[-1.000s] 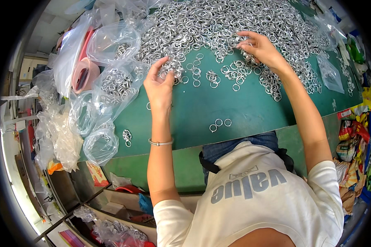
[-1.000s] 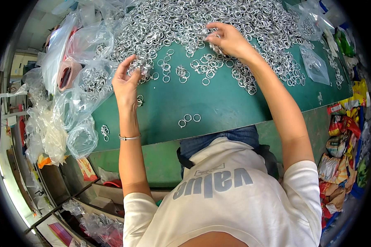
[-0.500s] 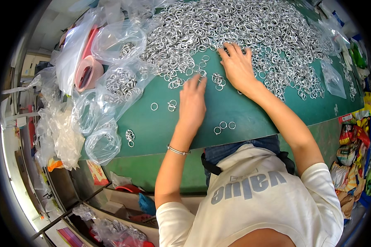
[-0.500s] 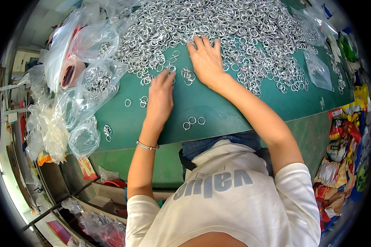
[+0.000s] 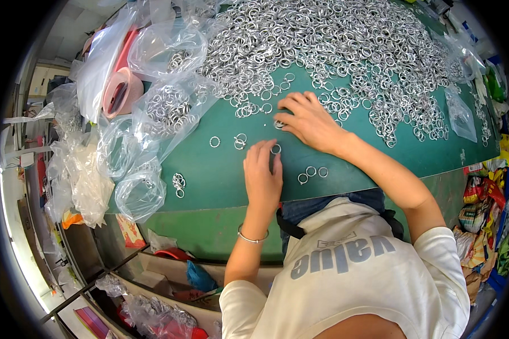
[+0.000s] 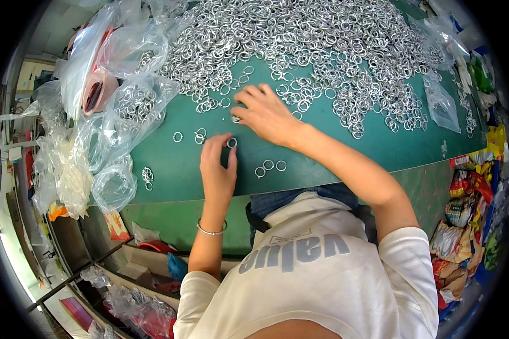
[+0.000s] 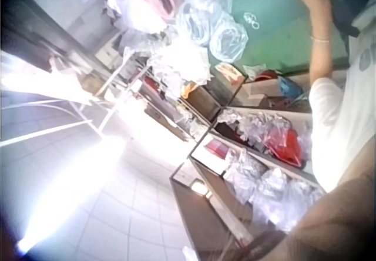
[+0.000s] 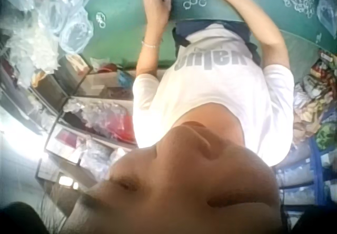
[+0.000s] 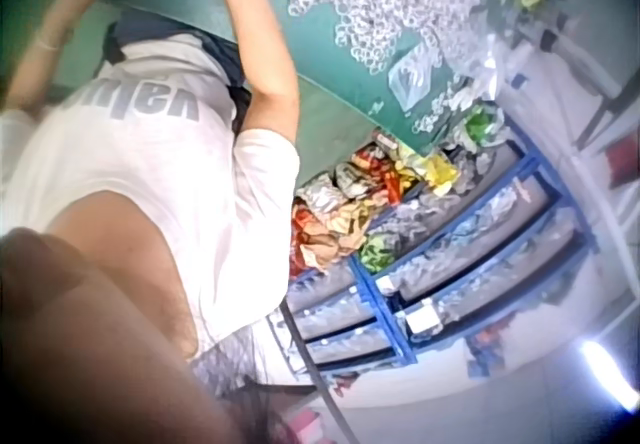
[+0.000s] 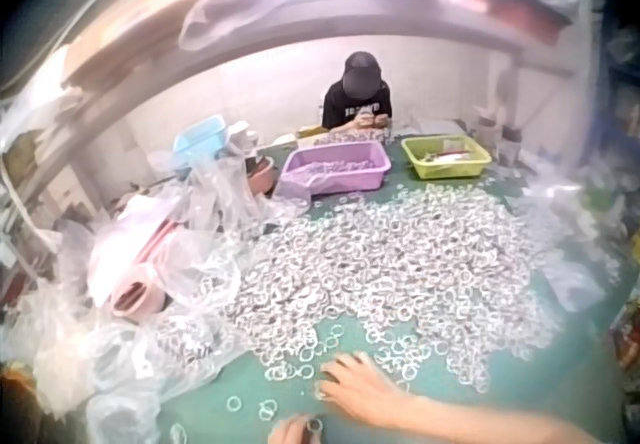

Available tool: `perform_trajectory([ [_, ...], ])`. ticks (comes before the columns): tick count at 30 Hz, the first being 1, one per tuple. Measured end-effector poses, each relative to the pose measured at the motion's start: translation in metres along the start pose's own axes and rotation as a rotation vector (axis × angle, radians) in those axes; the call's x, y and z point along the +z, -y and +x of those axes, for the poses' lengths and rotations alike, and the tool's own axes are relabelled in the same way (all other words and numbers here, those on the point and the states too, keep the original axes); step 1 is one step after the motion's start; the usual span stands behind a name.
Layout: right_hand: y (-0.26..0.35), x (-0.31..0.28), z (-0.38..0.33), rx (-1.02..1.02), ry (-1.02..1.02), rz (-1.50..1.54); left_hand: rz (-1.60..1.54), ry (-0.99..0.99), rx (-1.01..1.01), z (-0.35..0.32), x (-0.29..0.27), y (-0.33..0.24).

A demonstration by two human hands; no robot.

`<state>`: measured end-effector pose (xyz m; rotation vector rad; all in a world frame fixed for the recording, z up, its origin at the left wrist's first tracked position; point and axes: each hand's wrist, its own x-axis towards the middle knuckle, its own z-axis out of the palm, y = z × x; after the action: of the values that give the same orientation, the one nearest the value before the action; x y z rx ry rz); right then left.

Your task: The person sorts small silver metal rings by hand on a green table and places a portion of them into a yellow basket.

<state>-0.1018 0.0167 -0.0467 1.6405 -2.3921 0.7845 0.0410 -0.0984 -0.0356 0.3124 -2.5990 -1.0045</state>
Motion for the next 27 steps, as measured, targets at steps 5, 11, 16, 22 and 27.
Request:
perform_trajectory([
  [5,-0.005,-0.018,-0.011,0.194,-0.053,0.071,-0.019,-0.069,-0.039,-0.014,0.008,-0.011],
  [11,-0.023,-0.044,0.001,0.587,0.002,0.347,-0.061,0.002,0.010,-0.016,0.014,-0.016],
  [16,-0.021,-0.058,0.001,0.748,0.209,0.756,-0.057,0.041,0.048,-0.020,0.016,-0.016],
  [22,-0.001,-0.056,-0.011,0.750,0.236,1.131,-0.377,-0.122,-0.097,0.001,0.007,-0.037],
  [27,0.004,-0.053,-0.019,0.768,0.261,1.149,-0.422,-0.036,-0.151,0.009,0.014,-0.031],
])
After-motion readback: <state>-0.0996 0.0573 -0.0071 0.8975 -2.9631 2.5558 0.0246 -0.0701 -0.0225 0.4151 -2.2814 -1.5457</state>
